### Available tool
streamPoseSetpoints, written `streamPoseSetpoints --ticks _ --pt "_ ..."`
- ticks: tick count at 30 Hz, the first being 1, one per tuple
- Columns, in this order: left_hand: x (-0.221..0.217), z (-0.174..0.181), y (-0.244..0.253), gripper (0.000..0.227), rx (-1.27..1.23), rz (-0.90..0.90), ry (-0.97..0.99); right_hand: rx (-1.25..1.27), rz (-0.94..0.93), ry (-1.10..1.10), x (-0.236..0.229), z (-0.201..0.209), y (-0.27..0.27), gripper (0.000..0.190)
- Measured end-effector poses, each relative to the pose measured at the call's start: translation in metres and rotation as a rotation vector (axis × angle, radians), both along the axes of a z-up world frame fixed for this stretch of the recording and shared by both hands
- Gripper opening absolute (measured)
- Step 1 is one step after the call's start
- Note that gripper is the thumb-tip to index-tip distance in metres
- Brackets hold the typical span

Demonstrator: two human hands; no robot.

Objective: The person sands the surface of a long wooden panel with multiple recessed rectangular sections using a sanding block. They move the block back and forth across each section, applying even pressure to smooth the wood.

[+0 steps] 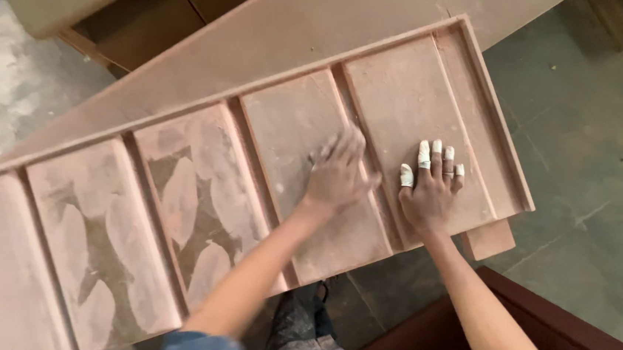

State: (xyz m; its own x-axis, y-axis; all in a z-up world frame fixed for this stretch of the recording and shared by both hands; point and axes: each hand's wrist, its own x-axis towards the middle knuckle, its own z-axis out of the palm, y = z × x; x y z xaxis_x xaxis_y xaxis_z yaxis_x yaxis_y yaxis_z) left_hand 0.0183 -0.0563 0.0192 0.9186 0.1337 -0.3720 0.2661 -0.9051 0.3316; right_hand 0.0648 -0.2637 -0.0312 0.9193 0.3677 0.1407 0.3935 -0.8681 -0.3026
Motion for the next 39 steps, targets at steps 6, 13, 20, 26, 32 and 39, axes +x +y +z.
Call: streamPoseSetpoints --ticks 6,13,20,26,32,39 --pt "0.044 -0.011 0.093 0.073 0.034 -0.016 -0.434 -0.006 0.021 0.020 -0.001 0.001 -0.003 0.059" --pt "-0.100 0.002 -0.069 0.071 -0.097 -0.389 -0.022 0.010 0.009 0.038 -0.003 0.004 -0.003 0.059" --pt "-0.017 -0.011 0.018 0.072 -0.050 -0.128 -0.290 -0.004 0.003 0.048 -0.004 0.007 -0.003 0.058" --pt "-0.123 0.000 -0.076 0.071 -0.138 -0.370 0.148 0.032 0.001 0.069 -0.006 0.012 -0.002 0.059" --pt "-0.054 -0.033 -0.006 0.071 0.133 -0.275 -0.128 0.028 -0.016 0.067 -0.007 0.015 -0.004 0.059" --pt "-0.134 -0.033 -0.083 0.048 0.209 -0.080 -0.661 0.024 0.004 0.029 -0.004 0.005 -0.004 0.060"
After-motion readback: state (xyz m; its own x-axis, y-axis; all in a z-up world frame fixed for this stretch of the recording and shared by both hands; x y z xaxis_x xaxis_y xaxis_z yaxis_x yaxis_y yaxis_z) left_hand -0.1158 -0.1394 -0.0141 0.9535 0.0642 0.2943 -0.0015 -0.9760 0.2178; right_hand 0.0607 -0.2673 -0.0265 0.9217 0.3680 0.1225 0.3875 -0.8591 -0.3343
